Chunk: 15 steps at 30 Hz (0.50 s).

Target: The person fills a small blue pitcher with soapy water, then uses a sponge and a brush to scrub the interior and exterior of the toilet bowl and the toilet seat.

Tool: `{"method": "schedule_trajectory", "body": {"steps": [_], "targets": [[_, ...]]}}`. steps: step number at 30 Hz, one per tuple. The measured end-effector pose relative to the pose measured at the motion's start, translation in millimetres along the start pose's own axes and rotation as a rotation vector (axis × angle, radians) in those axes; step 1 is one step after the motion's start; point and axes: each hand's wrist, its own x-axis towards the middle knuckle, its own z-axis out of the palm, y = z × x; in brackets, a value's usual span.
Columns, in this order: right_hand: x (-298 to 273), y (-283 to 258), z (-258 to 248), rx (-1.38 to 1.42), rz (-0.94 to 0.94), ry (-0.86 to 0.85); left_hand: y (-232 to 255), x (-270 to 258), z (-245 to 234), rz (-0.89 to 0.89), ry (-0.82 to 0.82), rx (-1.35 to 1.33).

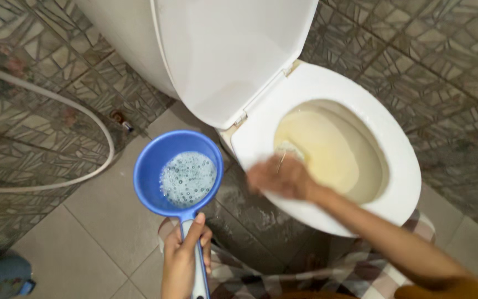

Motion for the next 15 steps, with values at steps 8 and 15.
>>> {"method": "schedule_trajectory", "body": {"steps": [8,15], "targets": [[10,-88,49,-1.096,-0.494,0.003,7,-16,4,0.044,-0.016,-0.001],[29,-109,24,-0.693,-0.399,0.155,-1,-11,-1,0.069,-0.047,0.0]]}}
